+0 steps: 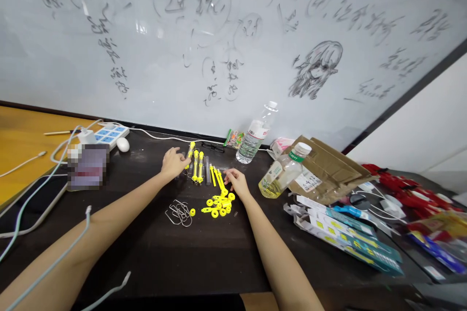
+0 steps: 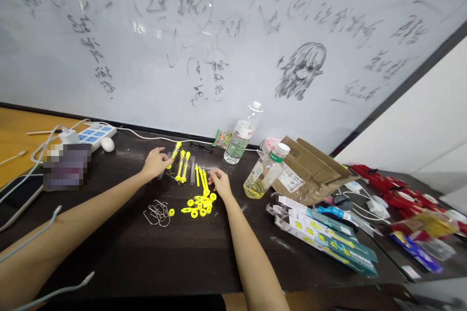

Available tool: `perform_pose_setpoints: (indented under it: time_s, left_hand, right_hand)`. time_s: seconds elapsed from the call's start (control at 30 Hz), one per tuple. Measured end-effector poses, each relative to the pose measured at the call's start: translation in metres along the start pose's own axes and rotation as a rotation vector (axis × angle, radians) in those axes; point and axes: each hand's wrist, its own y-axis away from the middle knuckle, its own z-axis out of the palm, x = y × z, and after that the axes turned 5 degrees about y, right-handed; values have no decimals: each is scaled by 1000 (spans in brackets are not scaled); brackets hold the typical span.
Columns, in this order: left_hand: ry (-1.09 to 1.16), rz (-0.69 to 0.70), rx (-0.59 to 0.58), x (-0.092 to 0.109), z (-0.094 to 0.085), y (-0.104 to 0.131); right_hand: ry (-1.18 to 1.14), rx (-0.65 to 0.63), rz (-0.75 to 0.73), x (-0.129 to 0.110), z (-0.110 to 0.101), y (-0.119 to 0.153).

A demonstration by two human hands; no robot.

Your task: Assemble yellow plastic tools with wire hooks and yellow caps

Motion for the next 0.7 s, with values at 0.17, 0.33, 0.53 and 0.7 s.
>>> perform_pose_setpoints:
  time_s: [0.17,0.33,0.53,0.7]
  left_hand:
    - [238,234,141,-12,-35,38]
    - [234,443,102,-35,-49,87]
    - [214,480,8,-36,-40,107]
    - [275,480,20,-30,-43,109]
  right_hand:
    - [-2,21,-4,3,-1,-2]
    - [28,65,-6,1,1,0]
    - [119,215,-136,-29,5,14]
    - [110,292,-466,-61,24,38]
